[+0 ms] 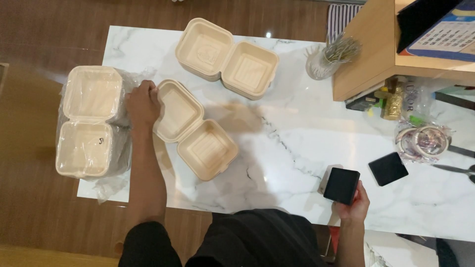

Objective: Stamping a logo onto eco-friendly takeaway boxes on a shop counter.

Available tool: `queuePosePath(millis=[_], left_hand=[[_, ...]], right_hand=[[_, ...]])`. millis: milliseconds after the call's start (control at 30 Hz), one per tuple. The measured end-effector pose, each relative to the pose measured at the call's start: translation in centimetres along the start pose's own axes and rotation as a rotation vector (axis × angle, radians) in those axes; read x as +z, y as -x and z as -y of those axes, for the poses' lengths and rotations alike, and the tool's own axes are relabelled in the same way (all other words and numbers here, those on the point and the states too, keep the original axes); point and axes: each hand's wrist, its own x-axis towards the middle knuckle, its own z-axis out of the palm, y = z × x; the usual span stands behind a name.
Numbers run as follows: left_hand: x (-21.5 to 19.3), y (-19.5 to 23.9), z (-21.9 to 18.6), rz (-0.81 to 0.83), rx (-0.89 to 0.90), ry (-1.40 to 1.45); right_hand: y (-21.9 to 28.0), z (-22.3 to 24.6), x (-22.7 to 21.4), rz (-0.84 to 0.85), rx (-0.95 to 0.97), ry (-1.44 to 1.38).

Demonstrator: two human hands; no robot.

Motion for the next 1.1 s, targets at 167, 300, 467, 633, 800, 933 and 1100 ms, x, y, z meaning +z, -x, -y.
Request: queuePosePath(millis=[167,300,467,633,800,933,1100], left_hand=[[-6.0,0.2,-1.1,0.141,-0.024,0.691],[-9.3,1.6,-2.0,0.249,-0.262,1.011],[-6.8,5.0,1.1,0.257,-0.285,1.35],[-5.6,8.8,-1.0,0.236,-0.561,1.294],[-2.8,11.6,-1.5,0.267,-0.522,0.734],[-3.3,11.3,-2.0,0.269,-0.597,0.75],[-5.6,10.2,-3.6,0.322,-0.64,0.899]], right_hand=[[-0.7,-0.3,-0.7,-0.016,-0.011,0.043],[-1.0,-0.4,-1.2,0.069,-0.019,-0.01],[-0.8,-0.2,-1.0,0.079,0.009,-0.017],[-0.5,-0.2,-0.6,0.077,-0.018,0.025],[-1.1,-0.3,-0.9,0.083,-0.027,0.028],[-3.3,-1.1,-2.9,0.005,0.003,-0.057],[-2.5,-0.9,-2.7,-0.048,0.028,-0.058]])
